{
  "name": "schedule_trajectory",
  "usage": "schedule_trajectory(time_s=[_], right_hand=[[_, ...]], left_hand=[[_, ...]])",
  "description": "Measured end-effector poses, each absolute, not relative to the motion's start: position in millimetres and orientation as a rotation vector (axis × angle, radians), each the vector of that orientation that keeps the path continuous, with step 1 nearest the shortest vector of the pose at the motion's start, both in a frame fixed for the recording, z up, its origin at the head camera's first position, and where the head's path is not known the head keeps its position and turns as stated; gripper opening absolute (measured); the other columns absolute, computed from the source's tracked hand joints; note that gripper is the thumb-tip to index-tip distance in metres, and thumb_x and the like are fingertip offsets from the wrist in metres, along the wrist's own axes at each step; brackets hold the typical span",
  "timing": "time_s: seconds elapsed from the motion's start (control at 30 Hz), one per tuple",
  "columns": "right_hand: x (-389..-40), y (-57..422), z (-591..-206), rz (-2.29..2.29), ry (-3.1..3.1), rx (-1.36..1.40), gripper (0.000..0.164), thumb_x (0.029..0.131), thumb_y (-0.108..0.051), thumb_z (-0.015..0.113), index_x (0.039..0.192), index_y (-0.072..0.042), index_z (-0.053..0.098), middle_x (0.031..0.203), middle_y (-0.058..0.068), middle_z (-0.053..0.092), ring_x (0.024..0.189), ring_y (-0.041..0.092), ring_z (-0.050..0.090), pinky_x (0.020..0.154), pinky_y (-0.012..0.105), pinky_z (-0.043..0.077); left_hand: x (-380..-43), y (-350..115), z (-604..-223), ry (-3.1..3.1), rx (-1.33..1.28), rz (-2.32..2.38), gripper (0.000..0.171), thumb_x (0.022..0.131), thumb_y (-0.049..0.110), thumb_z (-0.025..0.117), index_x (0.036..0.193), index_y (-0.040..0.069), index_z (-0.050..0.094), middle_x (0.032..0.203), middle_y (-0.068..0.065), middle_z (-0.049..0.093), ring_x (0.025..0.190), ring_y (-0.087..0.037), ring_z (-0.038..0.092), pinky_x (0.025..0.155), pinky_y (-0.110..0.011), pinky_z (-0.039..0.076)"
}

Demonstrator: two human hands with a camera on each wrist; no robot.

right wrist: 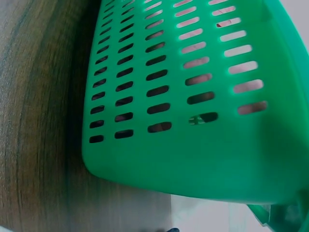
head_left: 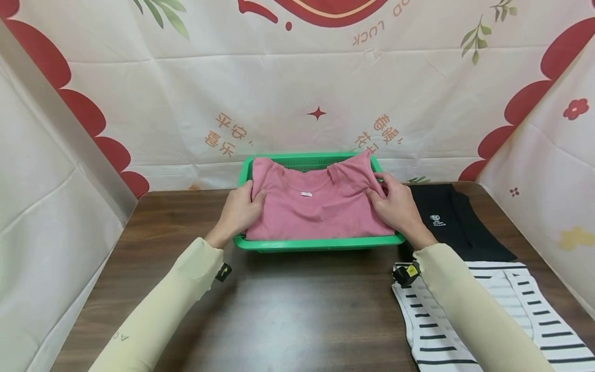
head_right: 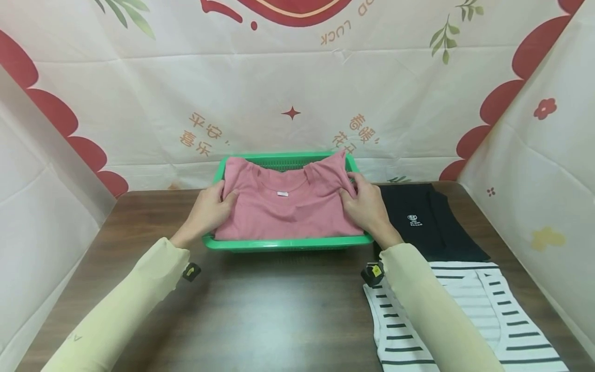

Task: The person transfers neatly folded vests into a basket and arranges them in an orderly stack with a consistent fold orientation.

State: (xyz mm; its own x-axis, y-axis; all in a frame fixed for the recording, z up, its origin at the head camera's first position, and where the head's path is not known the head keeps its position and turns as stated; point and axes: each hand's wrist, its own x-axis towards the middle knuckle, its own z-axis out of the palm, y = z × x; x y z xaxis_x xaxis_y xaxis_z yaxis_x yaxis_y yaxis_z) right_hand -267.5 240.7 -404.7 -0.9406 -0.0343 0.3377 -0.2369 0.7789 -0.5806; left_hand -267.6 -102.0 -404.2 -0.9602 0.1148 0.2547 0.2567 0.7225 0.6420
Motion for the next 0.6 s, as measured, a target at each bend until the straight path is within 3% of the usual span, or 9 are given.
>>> schedule_trajectory(time_s=[0.6], right_hand=[[-267.3,240.4,-408.1,0.868,-2.647,0.256,0.047,0.091,-0.028,0.06,0.131,-0.004,0.052,0.096,0.019,0.068,0.079,0.028,0.06,0.066,0.046,0.049]], left_hand=[[-265.1,-100.9,-403.6,-2.697,-0.307,-1.091,0.02,0.09,0.019,0.053,0.076,0.005,0.049,0.062,-0.009,0.048,0.054,-0.021,0.051,0.046,-0.03,0.042]])
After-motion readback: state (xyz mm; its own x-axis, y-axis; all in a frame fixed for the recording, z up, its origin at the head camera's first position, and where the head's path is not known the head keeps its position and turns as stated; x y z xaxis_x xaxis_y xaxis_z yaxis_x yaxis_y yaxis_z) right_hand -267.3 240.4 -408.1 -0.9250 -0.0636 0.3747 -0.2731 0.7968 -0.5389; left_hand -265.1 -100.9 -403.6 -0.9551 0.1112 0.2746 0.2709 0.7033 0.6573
